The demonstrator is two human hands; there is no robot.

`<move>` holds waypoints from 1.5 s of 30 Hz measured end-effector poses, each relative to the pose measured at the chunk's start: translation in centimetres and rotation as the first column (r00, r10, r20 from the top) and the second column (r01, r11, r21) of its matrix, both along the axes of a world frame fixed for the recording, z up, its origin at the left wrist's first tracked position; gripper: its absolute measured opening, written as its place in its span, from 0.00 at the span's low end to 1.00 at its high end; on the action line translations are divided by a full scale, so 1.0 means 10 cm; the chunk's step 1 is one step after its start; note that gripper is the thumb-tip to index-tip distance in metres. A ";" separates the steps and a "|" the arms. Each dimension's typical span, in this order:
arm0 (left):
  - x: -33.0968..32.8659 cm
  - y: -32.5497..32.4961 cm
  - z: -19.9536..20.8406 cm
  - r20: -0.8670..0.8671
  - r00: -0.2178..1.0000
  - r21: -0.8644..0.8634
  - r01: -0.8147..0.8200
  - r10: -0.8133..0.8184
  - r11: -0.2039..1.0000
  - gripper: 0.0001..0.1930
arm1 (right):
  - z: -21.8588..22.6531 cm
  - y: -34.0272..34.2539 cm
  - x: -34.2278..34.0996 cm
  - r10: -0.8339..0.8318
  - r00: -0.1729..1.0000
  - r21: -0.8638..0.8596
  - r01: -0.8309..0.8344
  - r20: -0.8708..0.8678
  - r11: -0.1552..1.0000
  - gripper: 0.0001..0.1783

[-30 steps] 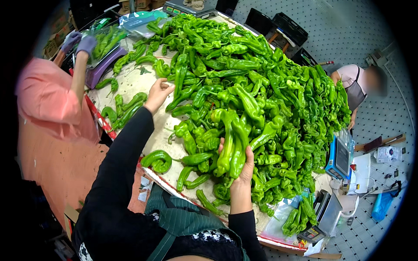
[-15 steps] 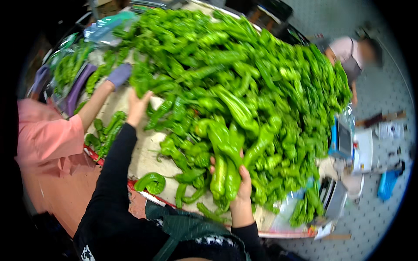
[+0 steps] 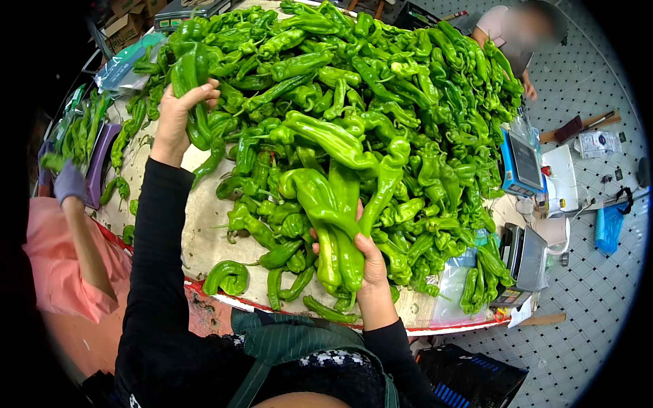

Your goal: The person sorts green peppers from a large pile on a table, selects individual peppers, and places them into clear plastic bags. The person then weighs the bags on a digital scale and sets them aside.

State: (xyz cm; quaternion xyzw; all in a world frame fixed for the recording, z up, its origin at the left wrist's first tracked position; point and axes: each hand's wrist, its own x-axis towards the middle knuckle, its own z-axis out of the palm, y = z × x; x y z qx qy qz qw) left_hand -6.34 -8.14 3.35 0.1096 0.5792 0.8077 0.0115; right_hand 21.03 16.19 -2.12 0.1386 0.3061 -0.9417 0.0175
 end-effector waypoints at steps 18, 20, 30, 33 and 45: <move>0.39 0.84 -0.09 0.115 0.872 0.012 0.479 -0.477 0.878 0.15 | 0.40 0.60 0.47 -0.368 0.922 0.001 0.371 -0.122 0.929 0.48; 0.42 0.91 -0.15 0.152 0.823 0.118 0.534 -0.547 0.837 0.15 | 0.40 0.72 0.54 -0.356 0.922 0.048 0.367 -0.150 0.929 0.44; 1.25 1.25 0.54 -0.147 0.816 0.003 0.565 -0.559 0.825 0.22 | 0.39 0.77 0.51 -0.281 0.940 0.162 0.313 -0.195 0.936 0.49; 1.24 1.49 0.81 -0.303 0.729 -0.286 0.544 -0.613 0.789 0.23 | 0.40 0.72 0.55 -0.253 0.946 0.171 0.288 -0.201 0.942 0.50; 2.09 2.02 0.98 0.182 0.649 -0.519 0.701 -0.739 0.488 0.15 | 0.18 1.14 0.82 -0.217 0.939 0.025 0.232 -0.266 0.972 0.32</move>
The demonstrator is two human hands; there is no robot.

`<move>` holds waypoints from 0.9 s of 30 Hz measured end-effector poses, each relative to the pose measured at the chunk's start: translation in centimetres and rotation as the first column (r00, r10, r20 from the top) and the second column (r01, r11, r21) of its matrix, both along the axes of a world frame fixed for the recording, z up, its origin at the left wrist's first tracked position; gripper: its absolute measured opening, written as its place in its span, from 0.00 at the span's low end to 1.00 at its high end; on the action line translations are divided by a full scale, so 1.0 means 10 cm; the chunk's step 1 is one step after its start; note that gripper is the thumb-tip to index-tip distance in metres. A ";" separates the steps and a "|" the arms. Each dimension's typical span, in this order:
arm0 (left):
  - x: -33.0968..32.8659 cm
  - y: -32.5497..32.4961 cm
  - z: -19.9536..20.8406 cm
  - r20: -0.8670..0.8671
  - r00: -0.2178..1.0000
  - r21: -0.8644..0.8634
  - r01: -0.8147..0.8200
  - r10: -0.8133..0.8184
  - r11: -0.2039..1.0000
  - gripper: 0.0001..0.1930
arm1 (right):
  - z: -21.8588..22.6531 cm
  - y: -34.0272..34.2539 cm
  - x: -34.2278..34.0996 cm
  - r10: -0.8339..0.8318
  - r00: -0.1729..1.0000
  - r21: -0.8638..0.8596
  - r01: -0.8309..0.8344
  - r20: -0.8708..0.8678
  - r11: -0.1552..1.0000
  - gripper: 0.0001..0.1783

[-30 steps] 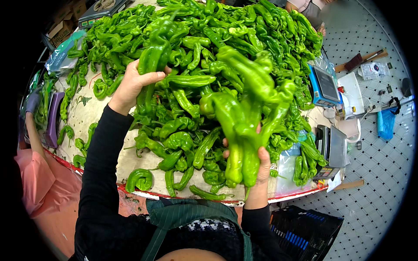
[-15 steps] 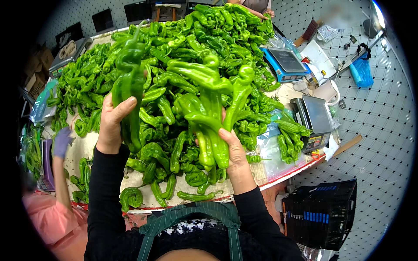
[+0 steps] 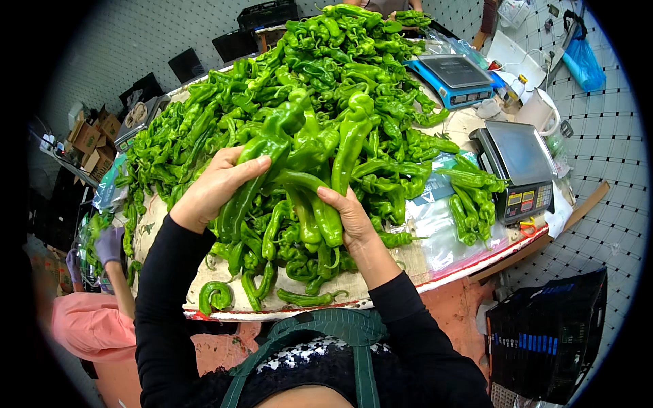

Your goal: The person sorts green peppers from a large pile on a table, selects individual peppers, and places them into clear plastic bags. The person then weighs the bags on a digital scale and sets them aside.

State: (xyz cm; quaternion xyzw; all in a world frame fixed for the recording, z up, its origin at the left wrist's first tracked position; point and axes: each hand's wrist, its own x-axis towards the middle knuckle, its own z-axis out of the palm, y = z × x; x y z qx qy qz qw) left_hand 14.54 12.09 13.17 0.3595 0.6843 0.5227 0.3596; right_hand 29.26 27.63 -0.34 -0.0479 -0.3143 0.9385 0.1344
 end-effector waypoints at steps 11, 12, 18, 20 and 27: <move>0.98 0.73 -0.48 -0.279 0.920 0.372 -0.161 0.275 0.914 0.27 | 0.15 0.54 0.27 -0.186 0.983 0.051 0.186 -0.004 0.981 0.30; 1.03 0.92 -0.62 -0.451 0.828 0.332 -0.191 0.333 0.924 0.28 | 0.13 0.58 0.27 -0.233 0.972 0.066 0.233 -0.002 0.970 0.30; 1.27 1.30 -0.77 -0.569 0.655 0.407 -0.302 0.498 0.862 0.31 | 0.18 0.66 0.35 -0.280 0.960 0.152 0.277 -0.003 0.949 0.28; 1.30 1.40 -0.72 -0.533 0.684 0.496 -0.224 0.498 0.839 0.42 | 0.11 0.77 0.39 -0.231 0.968 0.142 0.244 -0.099 0.959 0.32; 1.20 1.54 -0.65 -0.561 0.717 0.465 -0.141 0.414 0.874 0.40 | 0.15 1.06 0.41 -0.148 0.976 0.143 0.171 -0.160 0.975 0.28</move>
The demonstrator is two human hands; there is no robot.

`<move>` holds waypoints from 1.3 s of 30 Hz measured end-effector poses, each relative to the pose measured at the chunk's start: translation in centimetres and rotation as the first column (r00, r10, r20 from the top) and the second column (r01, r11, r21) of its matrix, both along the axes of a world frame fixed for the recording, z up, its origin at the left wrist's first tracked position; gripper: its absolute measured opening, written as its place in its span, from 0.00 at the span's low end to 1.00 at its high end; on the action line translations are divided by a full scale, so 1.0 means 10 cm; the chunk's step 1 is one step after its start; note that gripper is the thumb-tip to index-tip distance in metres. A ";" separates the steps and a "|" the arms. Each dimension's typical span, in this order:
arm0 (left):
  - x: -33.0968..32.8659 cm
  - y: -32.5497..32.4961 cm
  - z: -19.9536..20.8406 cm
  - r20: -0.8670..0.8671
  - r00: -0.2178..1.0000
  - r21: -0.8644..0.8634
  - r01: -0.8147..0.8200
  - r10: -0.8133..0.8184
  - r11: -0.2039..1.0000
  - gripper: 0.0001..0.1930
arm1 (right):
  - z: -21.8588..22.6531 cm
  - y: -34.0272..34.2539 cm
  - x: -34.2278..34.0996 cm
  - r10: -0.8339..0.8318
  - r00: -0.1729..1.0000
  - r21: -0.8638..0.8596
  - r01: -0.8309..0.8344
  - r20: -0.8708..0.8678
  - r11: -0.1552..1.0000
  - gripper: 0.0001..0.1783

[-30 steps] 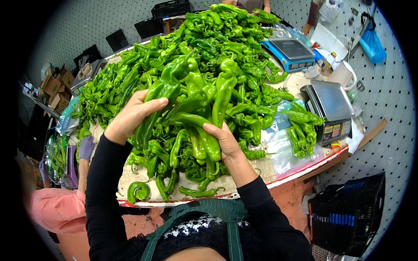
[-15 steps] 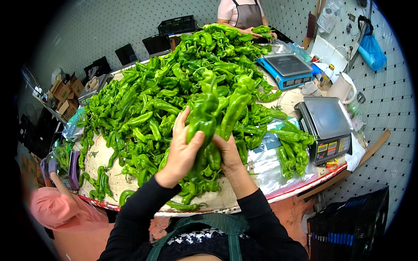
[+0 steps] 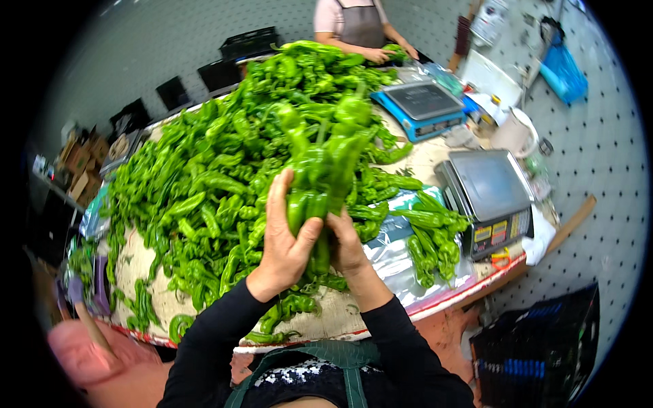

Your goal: The person sorts green peppers from a large pile on a table, selects individual peppers, and places them into clear plastic bags. The person then weighs the bags on a digital scale and sets them aside.

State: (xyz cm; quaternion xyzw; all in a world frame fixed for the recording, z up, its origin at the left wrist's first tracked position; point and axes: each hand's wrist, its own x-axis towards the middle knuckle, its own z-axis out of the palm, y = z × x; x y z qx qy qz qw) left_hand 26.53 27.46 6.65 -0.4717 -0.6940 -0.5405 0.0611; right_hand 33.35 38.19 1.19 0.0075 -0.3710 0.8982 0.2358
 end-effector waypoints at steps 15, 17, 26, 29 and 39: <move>0.26 0.35 -0.02 -0.026 0.999 -0.353 0.015 -0.026 0.936 0.58 | 0.00 0.26 0.08 0.164 0.986 -0.103 -0.164 -0.006 0.981 0.62; 0.32 0.44 -0.01 -0.021 1.000 -0.359 -0.004 -0.004 0.933 0.59 | -0.03 0.32 0.10 0.173 0.985 -0.080 -0.174 -0.021 0.981 0.61; 0.51 1.06 -0.14 -0.133 0.959 -0.373 0.184 -0.248 0.909 0.58 | -0.49 0.89 0.45 -0.008 1.000 -0.217 0.013 0.025 0.976 0.49; 0.57 1.21 -0.17 -0.082 0.946 -0.264 0.282 -0.312 0.923 0.54 | -0.65 1.18 0.52 -0.093 0.995 -0.256 0.100 0.037 0.962 0.45; 0.18 1.36 -0.32 -0.081 0.943 -0.298 0.285 -0.322 0.911 0.38 | -0.26 2.98 -0.13 -0.350 0.936 0.238 0.336 0.022 0.911 0.35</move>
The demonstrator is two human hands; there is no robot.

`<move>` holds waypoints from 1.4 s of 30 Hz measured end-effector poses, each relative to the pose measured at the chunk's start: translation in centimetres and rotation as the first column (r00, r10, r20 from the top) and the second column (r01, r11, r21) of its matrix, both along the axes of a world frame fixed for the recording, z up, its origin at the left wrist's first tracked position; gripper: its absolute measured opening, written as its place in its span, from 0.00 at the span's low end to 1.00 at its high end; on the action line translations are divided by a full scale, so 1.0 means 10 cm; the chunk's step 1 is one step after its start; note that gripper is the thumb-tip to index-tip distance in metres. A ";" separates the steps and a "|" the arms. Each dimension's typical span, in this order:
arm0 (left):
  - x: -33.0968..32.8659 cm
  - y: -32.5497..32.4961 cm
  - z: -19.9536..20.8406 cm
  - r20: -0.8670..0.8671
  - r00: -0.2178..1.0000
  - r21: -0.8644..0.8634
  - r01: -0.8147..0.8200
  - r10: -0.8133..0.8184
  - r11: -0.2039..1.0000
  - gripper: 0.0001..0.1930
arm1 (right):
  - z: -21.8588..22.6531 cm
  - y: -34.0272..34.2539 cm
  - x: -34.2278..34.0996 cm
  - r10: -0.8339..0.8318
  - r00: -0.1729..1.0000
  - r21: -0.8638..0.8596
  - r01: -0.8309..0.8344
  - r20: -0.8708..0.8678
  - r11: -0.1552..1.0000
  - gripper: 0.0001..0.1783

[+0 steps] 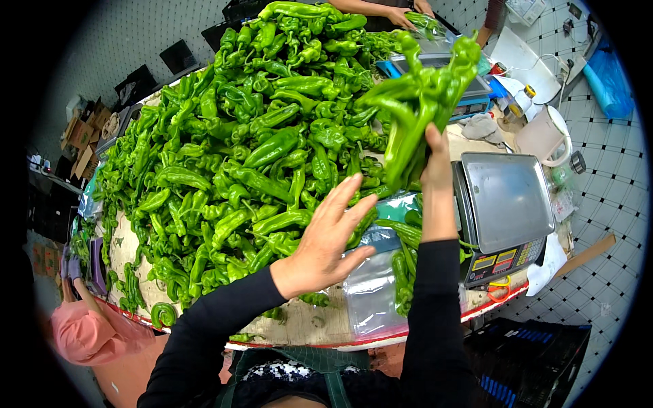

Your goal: The person sorts green peppers from a large pile on a table, selects individual peppers, and places them into clear plastic bags. The person then weighs the bags on a digital scale and sets them aside.

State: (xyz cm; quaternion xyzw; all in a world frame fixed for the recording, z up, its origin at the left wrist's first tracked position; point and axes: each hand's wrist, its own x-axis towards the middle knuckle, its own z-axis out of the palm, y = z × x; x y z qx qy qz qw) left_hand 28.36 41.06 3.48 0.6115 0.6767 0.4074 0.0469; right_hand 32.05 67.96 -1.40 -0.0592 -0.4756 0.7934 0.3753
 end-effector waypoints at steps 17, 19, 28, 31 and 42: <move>-0.24 -1.20 -0.38 0.182 0.916 -0.255 -0.307 0.357 0.917 0.28 | -0.22 1.44 -2.56 -0.450 0.580 0.702 -0.335 0.679 0.628 0.68; -0.19 -1.34 -0.45 0.211 0.891 -0.271 -0.342 0.402 0.900 0.27 | -0.02 1.33 -2.51 -0.350 0.574 0.654 -0.491 0.740 0.576 0.67; 0.04 -1.67 -0.59 0.282 0.824 -0.385 -0.372 0.492 0.845 0.26 | 0.06 1.05 -2.51 -0.001 0.896 0.022 -0.010 0.443 1.000 0.22; 0.00 -1.61 -0.61 0.287 0.845 -0.407 -0.320 0.452 0.856 0.27 | -0.18 1.55 -2.78 -0.313 0.747 0.238 0.211 0.586 0.948 0.23; 0.01 -1.64 -0.63 0.308 0.801 -0.406 -0.378 0.513 0.832 0.23 | -0.08 1.26 -2.85 -0.605 0.618 0.679 0.152 0.502 0.719 0.33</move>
